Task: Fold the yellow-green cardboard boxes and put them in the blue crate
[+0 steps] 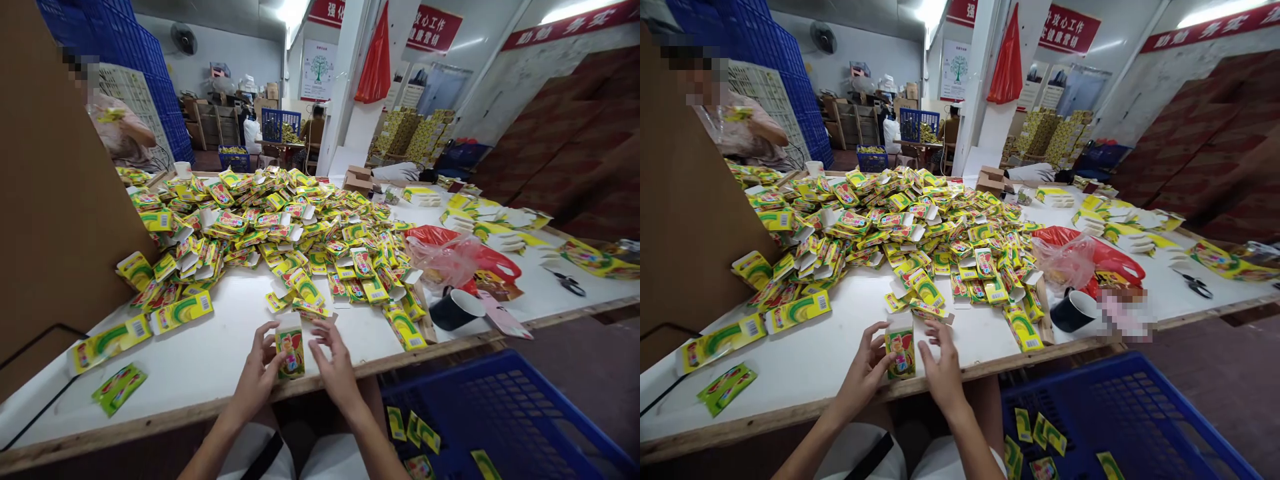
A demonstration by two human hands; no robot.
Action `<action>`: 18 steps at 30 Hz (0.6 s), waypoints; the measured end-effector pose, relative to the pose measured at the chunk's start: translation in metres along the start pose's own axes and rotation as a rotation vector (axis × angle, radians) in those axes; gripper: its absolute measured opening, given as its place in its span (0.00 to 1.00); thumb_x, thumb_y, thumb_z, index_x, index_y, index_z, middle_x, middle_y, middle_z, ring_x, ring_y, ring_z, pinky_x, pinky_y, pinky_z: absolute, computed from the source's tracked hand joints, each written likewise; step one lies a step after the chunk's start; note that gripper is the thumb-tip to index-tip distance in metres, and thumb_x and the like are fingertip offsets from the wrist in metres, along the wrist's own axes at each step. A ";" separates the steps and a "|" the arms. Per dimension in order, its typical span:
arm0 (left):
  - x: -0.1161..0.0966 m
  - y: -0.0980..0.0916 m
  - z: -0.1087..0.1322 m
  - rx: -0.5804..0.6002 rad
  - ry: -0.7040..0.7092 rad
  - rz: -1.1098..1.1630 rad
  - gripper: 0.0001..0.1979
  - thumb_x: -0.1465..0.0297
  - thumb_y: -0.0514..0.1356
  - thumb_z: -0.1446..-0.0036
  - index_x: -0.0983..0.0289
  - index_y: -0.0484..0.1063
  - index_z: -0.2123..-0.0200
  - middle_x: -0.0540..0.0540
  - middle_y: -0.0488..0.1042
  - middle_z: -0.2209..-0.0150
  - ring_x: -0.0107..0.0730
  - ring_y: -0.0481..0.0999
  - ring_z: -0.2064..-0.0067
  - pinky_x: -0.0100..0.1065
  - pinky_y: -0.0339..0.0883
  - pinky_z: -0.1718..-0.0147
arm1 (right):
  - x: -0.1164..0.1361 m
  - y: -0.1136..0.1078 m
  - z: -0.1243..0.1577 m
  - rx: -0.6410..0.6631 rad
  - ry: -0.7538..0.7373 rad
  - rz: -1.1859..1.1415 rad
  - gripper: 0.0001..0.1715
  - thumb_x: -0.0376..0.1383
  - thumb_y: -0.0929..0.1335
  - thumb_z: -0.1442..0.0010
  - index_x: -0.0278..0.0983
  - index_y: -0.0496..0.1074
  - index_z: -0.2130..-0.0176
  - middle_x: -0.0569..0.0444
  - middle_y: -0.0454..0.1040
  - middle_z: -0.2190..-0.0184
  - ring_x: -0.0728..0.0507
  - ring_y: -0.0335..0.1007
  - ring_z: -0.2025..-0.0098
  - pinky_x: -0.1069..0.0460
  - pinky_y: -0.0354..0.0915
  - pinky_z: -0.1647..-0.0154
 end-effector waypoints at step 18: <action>0.003 -0.001 -0.021 -0.099 0.097 -0.068 0.11 0.68 0.57 0.44 0.62 0.67 0.57 0.56 0.74 0.57 0.36 0.74 0.55 0.37 0.66 0.55 | -0.003 0.028 -0.021 0.072 -0.075 -0.206 0.11 0.31 0.65 0.43 0.39 0.71 0.59 0.52 0.73 0.64 0.45 0.70 0.60 0.50 0.66 0.58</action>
Point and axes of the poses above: each hand's wrist, its own z-axis away from the middle knuckle, its own y-axis out of the palm, x = y × z, the point moved 4 cm from there along -z, towards the middle knuckle
